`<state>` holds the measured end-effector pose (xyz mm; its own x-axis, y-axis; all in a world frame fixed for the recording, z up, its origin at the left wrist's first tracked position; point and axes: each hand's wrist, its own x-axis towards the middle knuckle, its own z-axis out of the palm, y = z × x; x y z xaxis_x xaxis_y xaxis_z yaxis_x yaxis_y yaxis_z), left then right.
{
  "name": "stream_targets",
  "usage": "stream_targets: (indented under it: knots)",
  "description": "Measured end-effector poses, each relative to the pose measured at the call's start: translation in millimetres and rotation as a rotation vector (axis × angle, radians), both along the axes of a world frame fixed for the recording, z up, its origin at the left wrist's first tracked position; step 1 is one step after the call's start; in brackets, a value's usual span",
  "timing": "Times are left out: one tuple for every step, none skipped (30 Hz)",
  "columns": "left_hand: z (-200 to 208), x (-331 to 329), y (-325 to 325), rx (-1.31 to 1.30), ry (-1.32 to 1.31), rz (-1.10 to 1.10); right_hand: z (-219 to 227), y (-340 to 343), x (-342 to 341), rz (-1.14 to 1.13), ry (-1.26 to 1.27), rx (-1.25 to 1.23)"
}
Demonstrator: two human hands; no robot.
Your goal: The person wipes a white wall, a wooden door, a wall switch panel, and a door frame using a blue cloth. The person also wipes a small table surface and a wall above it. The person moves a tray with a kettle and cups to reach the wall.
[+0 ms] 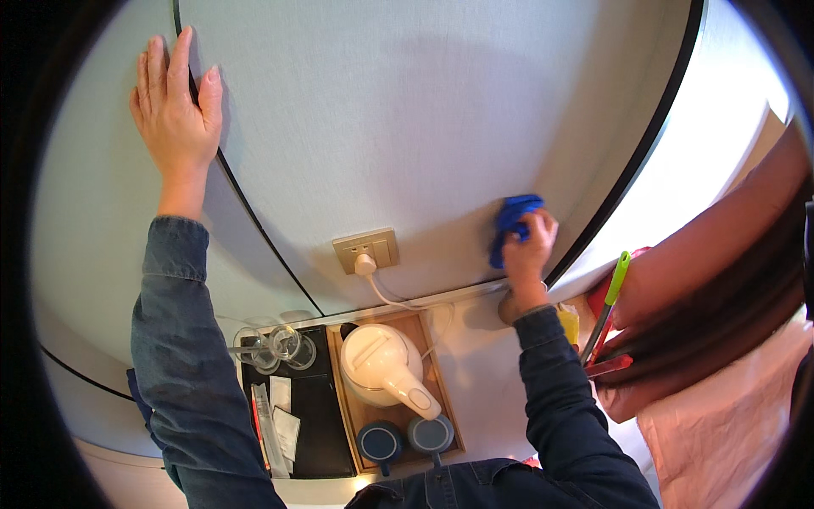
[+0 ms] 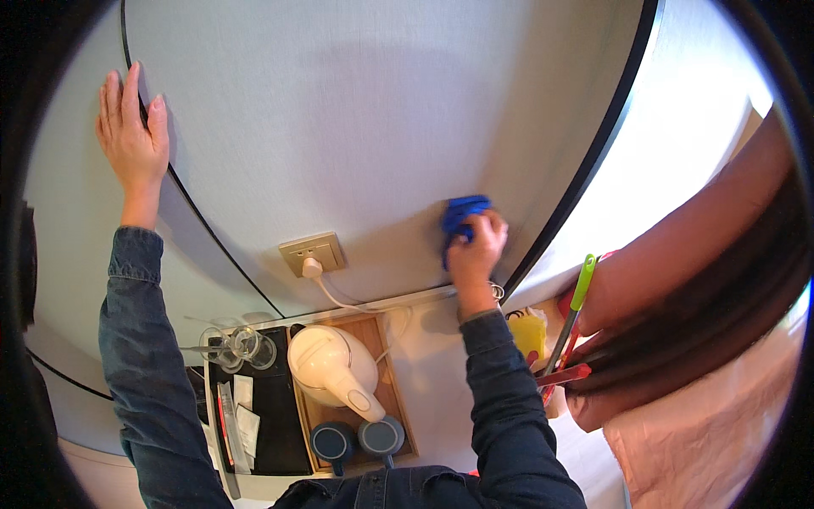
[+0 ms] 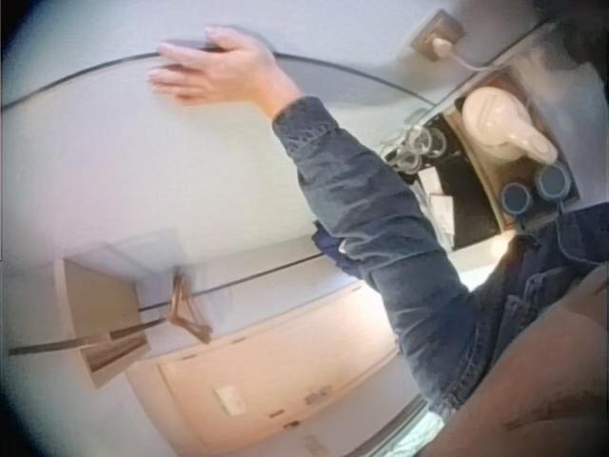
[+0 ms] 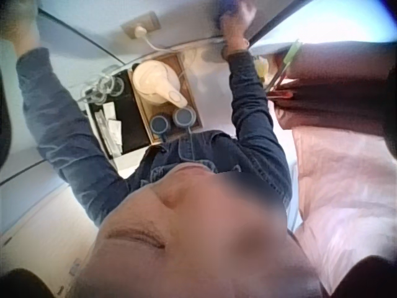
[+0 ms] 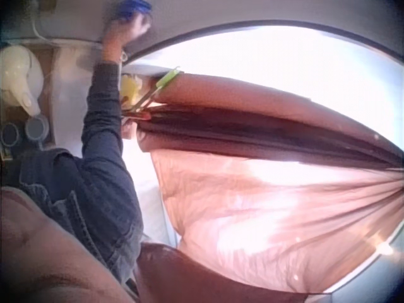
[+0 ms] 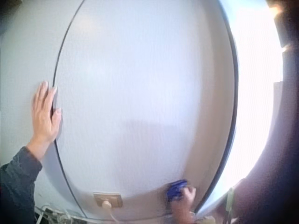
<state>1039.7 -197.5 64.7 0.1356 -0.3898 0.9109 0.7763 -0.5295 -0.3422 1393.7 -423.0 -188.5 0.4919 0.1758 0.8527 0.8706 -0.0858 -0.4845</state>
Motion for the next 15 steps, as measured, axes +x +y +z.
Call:
stream_targets:
  knots:
    - [0,0,0,-0.009,-0.005,0.005,0,5,-19,0.038,-0.066,-0.045]
    - [-1,0,0,-0.019,-0.009,0.012,-1,11,-39,0.111,-0.106,-0.070]
    - [-1,0,-1,-0.028,-0.013,0.019,-3,15,-59,0.216,-0.108,-0.082]
    - [-1,-1,-1,-0.025,-0.009,0.013,-6,16,-79,0.282,-0.118,-0.172]
    - [0,-1,-2,-0.020,-0.007,0.008,-7,20,-93,0.359,-0.180,-0.217]
    - [0,-1,-2,-0.015,-0.006,0.002,-9,24,-102,0.399,-0.223,-0.245]
    - [0,-1,-3,-0.017,-0.006,0.006,-9,24,-101,0.403,-0.231,-0.251]
    - [1,-1,-2,-0.017,-0.006,0.010,-9,23,-98,0.412,-0.244,-0.275]
    - [1,-1,-2,-0.018,-0.005,0.014,-7,19,-86,0.347,-0.255,-0.232]
    - [1,-1,-2,-0.019,-0.003,0.013,-3,13,-66,0.286,-0.266,-0.216]
    - [1,-1,-2,-0.019,-0.003,0.013,5,6,-41,0.194,-0.306,-0.142]
    - [1,-1,-1,-0.020,-0.005,0.015,16,-2,-13,0.100,-0.353,-0.098]
    - [1,-1,-1,-0.020,-0.006,0.020,30,-9,12,0.047,-0.382,-0.014]
    - [0,-1,-2,-0.020,-0.007,0.028,45,-16,35,0.006,-0.344,0.031]
    - [0,0,-3,-0.019,-0.009,0.032,62,-18,54,-0.069,-0.266,0.076]
